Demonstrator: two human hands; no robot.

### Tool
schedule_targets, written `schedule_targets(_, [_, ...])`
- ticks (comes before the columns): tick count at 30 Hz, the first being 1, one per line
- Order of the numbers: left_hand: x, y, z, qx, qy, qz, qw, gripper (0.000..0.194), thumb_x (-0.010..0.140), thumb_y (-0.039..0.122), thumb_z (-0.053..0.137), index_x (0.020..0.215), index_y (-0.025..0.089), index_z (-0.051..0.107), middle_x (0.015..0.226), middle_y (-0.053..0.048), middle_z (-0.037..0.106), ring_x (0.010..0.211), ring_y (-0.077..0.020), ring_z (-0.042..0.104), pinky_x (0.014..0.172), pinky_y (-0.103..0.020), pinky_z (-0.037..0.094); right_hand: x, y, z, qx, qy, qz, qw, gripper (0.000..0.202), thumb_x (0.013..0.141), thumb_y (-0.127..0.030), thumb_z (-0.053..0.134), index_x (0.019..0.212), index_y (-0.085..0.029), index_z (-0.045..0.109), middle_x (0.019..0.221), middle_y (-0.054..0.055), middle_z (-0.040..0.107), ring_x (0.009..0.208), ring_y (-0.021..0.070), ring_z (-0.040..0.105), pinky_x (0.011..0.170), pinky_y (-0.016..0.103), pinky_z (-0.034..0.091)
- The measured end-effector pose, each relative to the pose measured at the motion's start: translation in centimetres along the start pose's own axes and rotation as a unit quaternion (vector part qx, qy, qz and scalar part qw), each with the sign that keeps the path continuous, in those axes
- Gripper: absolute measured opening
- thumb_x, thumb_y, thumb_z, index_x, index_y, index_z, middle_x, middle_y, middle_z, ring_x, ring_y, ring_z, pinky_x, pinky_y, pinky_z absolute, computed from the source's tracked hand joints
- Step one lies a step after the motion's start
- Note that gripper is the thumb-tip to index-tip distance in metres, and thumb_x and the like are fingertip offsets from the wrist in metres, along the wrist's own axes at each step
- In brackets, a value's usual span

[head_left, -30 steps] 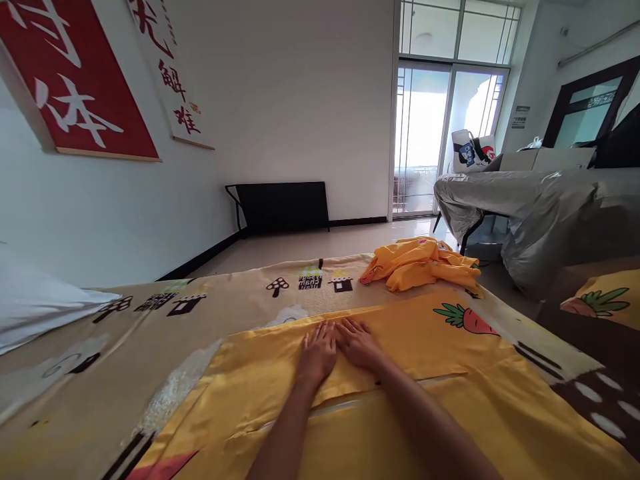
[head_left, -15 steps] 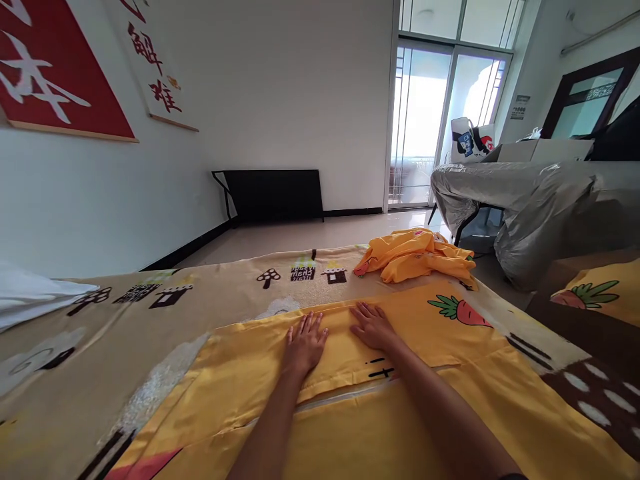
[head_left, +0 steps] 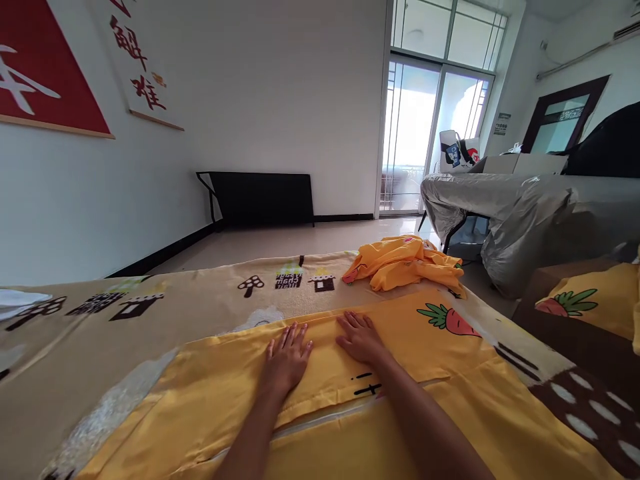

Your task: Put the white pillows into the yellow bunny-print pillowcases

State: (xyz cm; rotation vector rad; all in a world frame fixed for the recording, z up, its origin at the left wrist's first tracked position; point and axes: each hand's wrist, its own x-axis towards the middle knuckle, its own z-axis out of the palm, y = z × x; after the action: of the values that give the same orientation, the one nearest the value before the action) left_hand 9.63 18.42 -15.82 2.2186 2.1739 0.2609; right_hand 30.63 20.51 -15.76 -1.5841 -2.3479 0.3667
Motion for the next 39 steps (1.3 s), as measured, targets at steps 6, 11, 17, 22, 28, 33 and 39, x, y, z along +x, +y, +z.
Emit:
schedule_targets(6, [-0.1,0.0,0.0,0.001,0.006,-0.003,1.0,0.057,0.091,0.043,0.025,0.144,0.024,0.027,0.154,-0.001,0.018,0.142,-0.0198,0.015,0.115,-0.048,0.01,0.0,-0.3,0.0,0.01,-0.012,0.005,1.0,0.059,0.091,-0.048,0.032,0.145,-0.026,0.025,0.155,0.003,0.015,0.142,0.0152,0.009,0.113,0.041,0.003])
schedule_targets(11, [-0.4,0.0,-0.2,-0.003,0.005,-0.007,1.0,0.057,0.09,0.044,0.024,0.144,0.026,0.028,0.154,0.0,0.019,0.142,-0.019,0.017,0.115,-0.047,0.012,-0.1,-0.4,0.1,0.005,-0.01,0.006,1.0,0.058,0.091,-0.047,0.031,0.145,-0.025,0.027,0.155,0.003,0.016,0.142,0.015,0.01,0.113,0.041,0.003])
schedule_targets(17, [-0.7,0.0,-0.2,-0.006,0.009,-0.012,1.0,0.057,0.09,0.045,0.024,0.144,0.026,0.028,0.154,0.0,0.021,0.142,-0.019,0.017,0.115,-0.047,0.012,-0.1,-0.4,0.3,-0.002,-0.002,0.007,1.0,0.057,0.091,-0.046,0.031,0.145,-0.026,0.029,0.154,0.002,0.017,0.142,0.0152,0.011,0.113,0.04,0.004])
schedule_targets(22, [-0.6,0.0,0.0,-0.008,0.013,-0.012,1.0,0.057,0.09,0.044,0.024,0.144,0.026,0.028,0.154,-0.001,0.021,0.142,-0.0195,0.017,0.115,-0.048,0.011,-0.1,-0.6,0.3,-0.006,-0.005,0.008,1.0,0.057,0.092,-0.046,0.03,0.145,-0.027,0.027,0.154,0.001,0.017,0.142,0.0152,0.011,0.113,0.039,0.004])
schedule_targets(28, [-0.6,-0.2,0.0,-0.01,0.018,-0.007,1.0,0.057,0.089,0.045,0.024,0.143,0.026,0.029,0.153,0.0,0.022,0.142,-0.0202,0.018,0.115,-0.049,0.012,-0.3,-0.6,0.2,-0.014,-0.006,0.011,1.0,0.057,0.092,-0.046,0.029,0.146,-0.026,0.027,0.154,0.002,0.017,0.142,0.0156,0.011,0.113,0.038,0.003])
schedule_targets(33, [-0.6,-0.1,0.1,-0.014,0.019,-0.004,1.0,0.057,0.09,0.044,0.024,0.143,0.025,0.03,0.153,-0.001,0.022,0.142,-0.0202,0.017,0.115,-0.049,0.012,-0.2,-0.7,0.2,-0.002,0.0,0.007,1.0,0.058,0.091,-0.047,0.03,0.145,-0.025,0.028,0.154,0.003,0.018,0.142,0.0164,0.012,0.113,0.041,0.005])
schedule_targets(39, [-0.6,-1.5,-0.5,-0.011,0.014,-0.012,1.0,0.059,0.089,0.049,0.024,0.143,0.026,0.029,0.153,-0.002,0.022,0.142,-0.0205,0.017,0.114,-0.05,0.012,-0.5,0.7,-0.2,-0.01,-0.011,-0.006,1.0,0.059,0.091,-0.048,0.029,0.146,-0.026,0.026,0.154,0.002,0.017,0.142,0.0159,0.011,0.113,0.04,0.005])
